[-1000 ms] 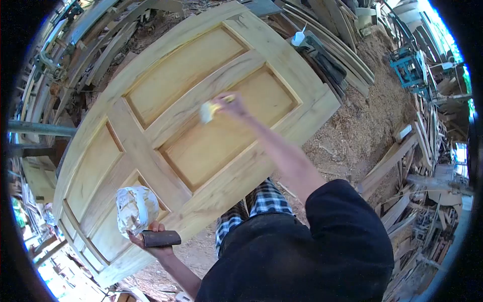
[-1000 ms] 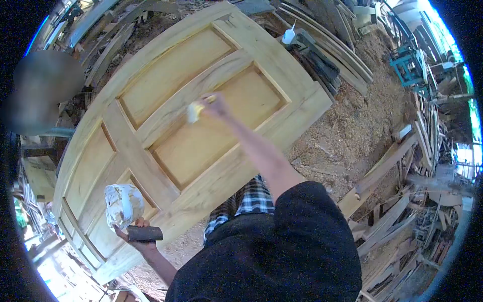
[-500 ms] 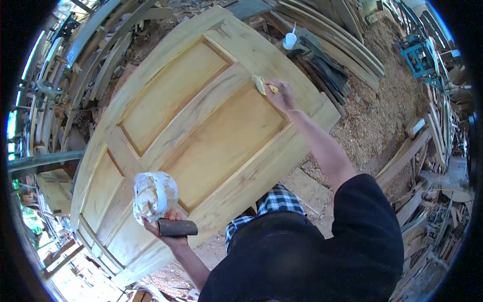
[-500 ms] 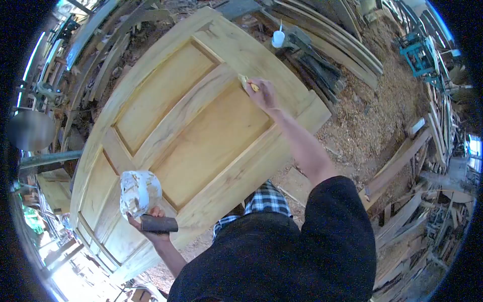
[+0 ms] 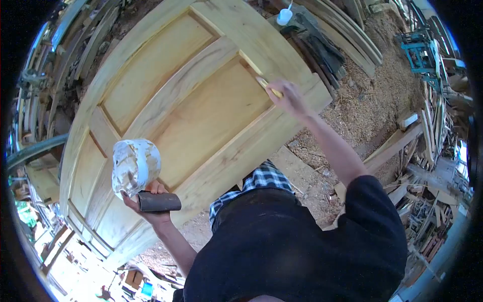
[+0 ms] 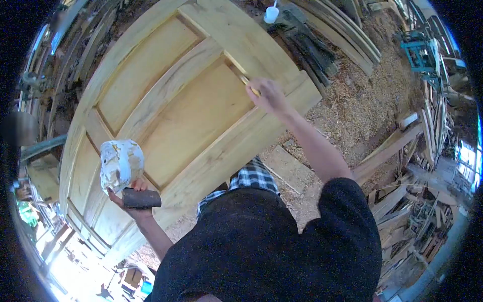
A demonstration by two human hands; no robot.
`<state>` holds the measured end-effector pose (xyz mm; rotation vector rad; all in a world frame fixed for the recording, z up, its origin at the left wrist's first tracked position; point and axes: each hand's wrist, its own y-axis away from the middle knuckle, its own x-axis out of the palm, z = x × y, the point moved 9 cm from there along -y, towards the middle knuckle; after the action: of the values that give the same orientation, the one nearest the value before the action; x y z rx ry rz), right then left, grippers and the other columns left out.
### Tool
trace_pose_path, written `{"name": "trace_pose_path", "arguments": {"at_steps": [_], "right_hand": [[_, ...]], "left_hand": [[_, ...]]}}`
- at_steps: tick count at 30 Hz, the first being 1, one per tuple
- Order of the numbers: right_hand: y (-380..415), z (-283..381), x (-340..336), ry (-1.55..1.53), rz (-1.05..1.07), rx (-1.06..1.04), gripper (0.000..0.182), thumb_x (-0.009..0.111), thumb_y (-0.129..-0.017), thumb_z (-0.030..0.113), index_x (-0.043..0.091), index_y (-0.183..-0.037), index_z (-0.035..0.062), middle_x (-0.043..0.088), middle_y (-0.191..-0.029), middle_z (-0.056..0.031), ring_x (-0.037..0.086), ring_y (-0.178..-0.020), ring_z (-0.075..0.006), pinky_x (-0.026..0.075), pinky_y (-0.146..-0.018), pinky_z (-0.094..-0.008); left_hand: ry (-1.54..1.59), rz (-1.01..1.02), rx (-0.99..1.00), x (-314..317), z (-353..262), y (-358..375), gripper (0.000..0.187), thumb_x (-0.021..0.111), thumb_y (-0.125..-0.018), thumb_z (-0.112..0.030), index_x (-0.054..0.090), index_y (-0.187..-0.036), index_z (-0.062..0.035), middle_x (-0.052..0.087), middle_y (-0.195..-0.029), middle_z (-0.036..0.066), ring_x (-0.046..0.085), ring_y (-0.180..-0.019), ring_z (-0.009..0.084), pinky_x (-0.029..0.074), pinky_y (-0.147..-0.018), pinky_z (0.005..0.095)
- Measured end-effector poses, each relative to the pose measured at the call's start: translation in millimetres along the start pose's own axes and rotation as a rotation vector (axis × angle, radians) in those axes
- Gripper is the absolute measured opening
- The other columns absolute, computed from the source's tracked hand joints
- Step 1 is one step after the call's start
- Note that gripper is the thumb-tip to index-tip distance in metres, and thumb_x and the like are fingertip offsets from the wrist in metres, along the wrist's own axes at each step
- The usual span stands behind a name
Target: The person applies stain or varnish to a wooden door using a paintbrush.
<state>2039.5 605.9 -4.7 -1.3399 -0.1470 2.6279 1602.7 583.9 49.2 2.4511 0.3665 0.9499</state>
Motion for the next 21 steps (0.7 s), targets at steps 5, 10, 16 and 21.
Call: {"name": "trace_pose_path", "arguments": {"at_steps": [5, 10, 16, 21], "right_hand": [[35, 21, -18, -0.326, 0.37, 0.137, 0.012, 0.064, -0.077, 0.011, 0.065, -0.086, 0.0035, 0.065, -0.081, -0.011, 0.062, -0.074, -0.0226, 0.048, -0.064, -0.0306], [12, 11, -4, -0.042, 0.524, -0.046, 0.01, 0.064, -0.077, 0.011, 0.065, -0.084, 0.0047, 0.064, -0.08, -0.0084, 0.062, -0.075, -0.0203, 0.048, -0.07, -0.0296], [7, 67, 35, -0.481, 0.916, -0.109, 0.01, 0.063, -0.075, 0.013, 0.067, -0.083, 0.0084, 0.064, -0.086, -0.0087, 0.061, -0.082, -0.0236, 0.047, -0.073, -0.0336], [0, 58, 43, -0.036, 0.857, -0.237, 0.015, 0.065, -0.069, 0.014, 0.067, -0.084, 0.009, 0.064, -0.078, -0.0115, 0.061, -0.075, -0.0277, 0.048, -0.07, -0.0368]], "left_hand": [[-0.045, -0.035, 0.004, -6, -1, 7, 0.063, 0.048, -0.078, -0.063, 0.044, -0.112, -0.0097, 0.043, -0.066, 0.003, 0.041, -0.057, 0.0129, 0.038, -0.052, 0.0255], [0.012, 0.004, 0.011, -7, 3, 8, 0.062, 0.05, -0.077, -0.062, 0.047, -0.11, -0.0089, 0.042, -0.065, 0.003, 0.04, -0.057, 0.0128, 0.037, -0.054, 0.0254], [0.02, -0.188, 0.161, -11, 0, 18, 0.061, 0.05, -0.078, -0.06, 0.05, -0.114, -0.0107, 0.044, -0.064, 0.003, 0.039, -0.058, 0.0137, 0.035, -0.054, 0.0258], [0.142, -0.235, 0.223, -57, -4, 70, 0.055, 0.051, -0.079, -0.058, 0.051, -0.108, -0.0104, 0.047, -0.066, 0.004, 0.041, -0.057, 0.0148, 0.036, -0.053, 0.0262]]}}
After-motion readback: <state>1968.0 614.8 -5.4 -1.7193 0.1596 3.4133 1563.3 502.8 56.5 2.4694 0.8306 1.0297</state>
